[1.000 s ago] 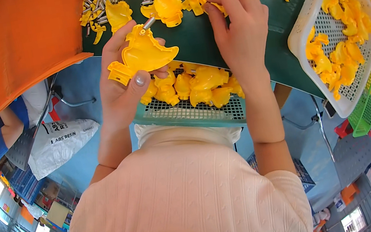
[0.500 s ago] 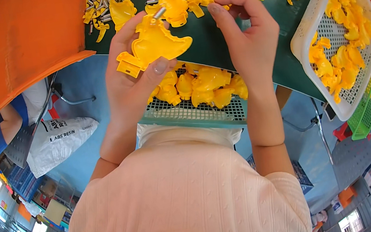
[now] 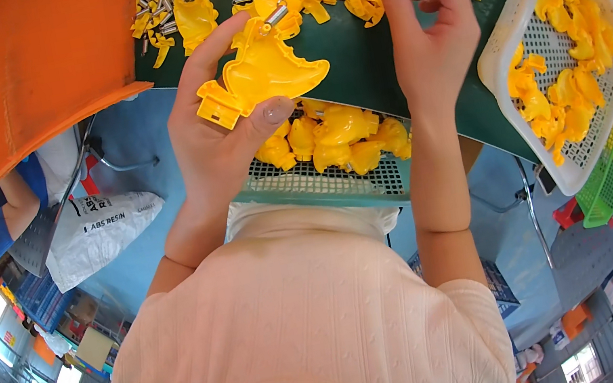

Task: Assembling plastic toy components manually at a factory workbench.

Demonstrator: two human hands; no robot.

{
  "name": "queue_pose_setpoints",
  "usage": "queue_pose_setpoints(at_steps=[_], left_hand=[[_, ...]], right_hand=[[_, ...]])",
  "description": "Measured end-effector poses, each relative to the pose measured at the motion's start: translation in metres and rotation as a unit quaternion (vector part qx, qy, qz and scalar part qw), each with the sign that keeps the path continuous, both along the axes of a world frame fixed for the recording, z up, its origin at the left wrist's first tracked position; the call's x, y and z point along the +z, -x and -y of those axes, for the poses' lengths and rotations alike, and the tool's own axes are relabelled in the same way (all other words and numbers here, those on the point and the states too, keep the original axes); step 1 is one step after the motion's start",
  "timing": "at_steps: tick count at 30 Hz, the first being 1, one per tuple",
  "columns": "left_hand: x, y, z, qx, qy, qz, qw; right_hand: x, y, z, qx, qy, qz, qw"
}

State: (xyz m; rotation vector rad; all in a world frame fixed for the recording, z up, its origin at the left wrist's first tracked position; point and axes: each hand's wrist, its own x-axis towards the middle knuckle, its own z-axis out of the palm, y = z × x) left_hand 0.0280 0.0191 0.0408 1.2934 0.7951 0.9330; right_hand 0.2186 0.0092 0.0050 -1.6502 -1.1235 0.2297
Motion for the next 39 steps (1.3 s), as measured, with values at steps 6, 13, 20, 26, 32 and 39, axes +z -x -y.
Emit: queue_pose_setpoints(at_steps=[6,13,20,26,32,39], left_hand=[[-0.002,0.003,-0.003,-0.002,-0.087,-0.041,0.995],[-0.002,0.000,-0.001,-0.004,-0.052,-0.042,0.998],[-0.003,0.001,-0.002,0.002,-0.041,-0.019,0.999],[-0.005,0.002,-0.004,0.004,-0.024,-0.018,1.000],[-0.003,0.002,-0.004,0.007,-0.019,-0.017,1.000],[0.004,0.004,-0.003,-0.007,-0.085,-0.074,0.994]], right_hand=[[0.034,0.033,0.025,0.164,-0.057,-0.163,0.971],[0.002,0.003,-0.003,0.053,-0.031,-0.054,0.997],[0.006,0.010,-0.006,0.072,-0.110,-0.314,0.940],[-0.001,0.002,-0.005,0.022,-0.015,-0.309,0.951],[-0.007,-0.004,-0.005,0.025,0.000,0.030,0.999],[0.039,0.037,0.029,0.140,-0.012,-0.084,0.986]])
